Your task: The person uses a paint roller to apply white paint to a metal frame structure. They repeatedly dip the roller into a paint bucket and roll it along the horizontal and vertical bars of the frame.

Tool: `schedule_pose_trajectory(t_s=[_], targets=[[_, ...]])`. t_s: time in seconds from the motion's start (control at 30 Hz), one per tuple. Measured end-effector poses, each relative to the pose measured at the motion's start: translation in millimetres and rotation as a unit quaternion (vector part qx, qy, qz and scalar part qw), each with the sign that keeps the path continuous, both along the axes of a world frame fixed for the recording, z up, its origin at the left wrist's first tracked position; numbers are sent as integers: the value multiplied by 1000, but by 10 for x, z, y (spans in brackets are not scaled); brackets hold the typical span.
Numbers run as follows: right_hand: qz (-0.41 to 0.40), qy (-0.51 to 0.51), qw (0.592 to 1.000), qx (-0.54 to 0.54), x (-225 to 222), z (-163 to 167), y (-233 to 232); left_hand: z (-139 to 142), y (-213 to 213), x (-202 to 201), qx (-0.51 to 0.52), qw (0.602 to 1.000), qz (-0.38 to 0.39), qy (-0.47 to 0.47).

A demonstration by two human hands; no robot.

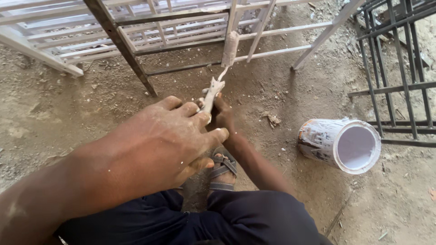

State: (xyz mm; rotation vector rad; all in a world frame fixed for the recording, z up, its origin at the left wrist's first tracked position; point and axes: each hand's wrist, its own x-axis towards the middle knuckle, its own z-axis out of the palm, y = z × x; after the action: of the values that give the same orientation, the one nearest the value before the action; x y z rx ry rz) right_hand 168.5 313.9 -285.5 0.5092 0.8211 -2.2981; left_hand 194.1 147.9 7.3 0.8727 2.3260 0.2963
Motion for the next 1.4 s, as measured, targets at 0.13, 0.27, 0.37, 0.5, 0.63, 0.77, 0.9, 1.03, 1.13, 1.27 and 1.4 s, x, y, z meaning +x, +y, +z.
schedule_pose_trajectory(t_s=[0.13, 0.27, 0.37, 0.5, 0.63, 0.77, 0.9, 1.03, 1.13, 1.27, 1.4], targets=[[37, 19, 999, 15, -41, -36, 160, -41, -8, 5, 1, 999, 6, 40], [81, 13, 996, 30, -170, -74, 360, -106, -14, -45, 20, 999, -4, 29], [83, -40, 994, 52, -204, -61, 474, -146, 48, -135, 46, 998, 8, 51], [58, 43, 997, 13, -156, -43, 640, -193, 93, -285, -106, 994, -10, 25], [-5, 185, 934, 306, -61, -71, 739, -306, 12, -380, -124, 990, -2, 65], [-7, 247, 885, 394, -54, -112, 627, -359, -262, -308, -170, 981, 62, 73], [-57, 282, 897, 335, -224, -133, 466, -341, -468, -122, -136, 963, 88, 213], [6, 294, 871, 394, -391, -134, 541, -326, -561, -89, -99, 955, 106, 259], [35, 324, 840, 433, -421, -132, 583, -283, -526, -160, -44, 959, 113, 255], [130, 308, 836, 435, -513, -135, 601, -267, -214, -278, 77, 963, 111, 235], [140, 424, 800, 401, -709, -147, 704, -331, 136, -520, 126, 946, 64, 292]])
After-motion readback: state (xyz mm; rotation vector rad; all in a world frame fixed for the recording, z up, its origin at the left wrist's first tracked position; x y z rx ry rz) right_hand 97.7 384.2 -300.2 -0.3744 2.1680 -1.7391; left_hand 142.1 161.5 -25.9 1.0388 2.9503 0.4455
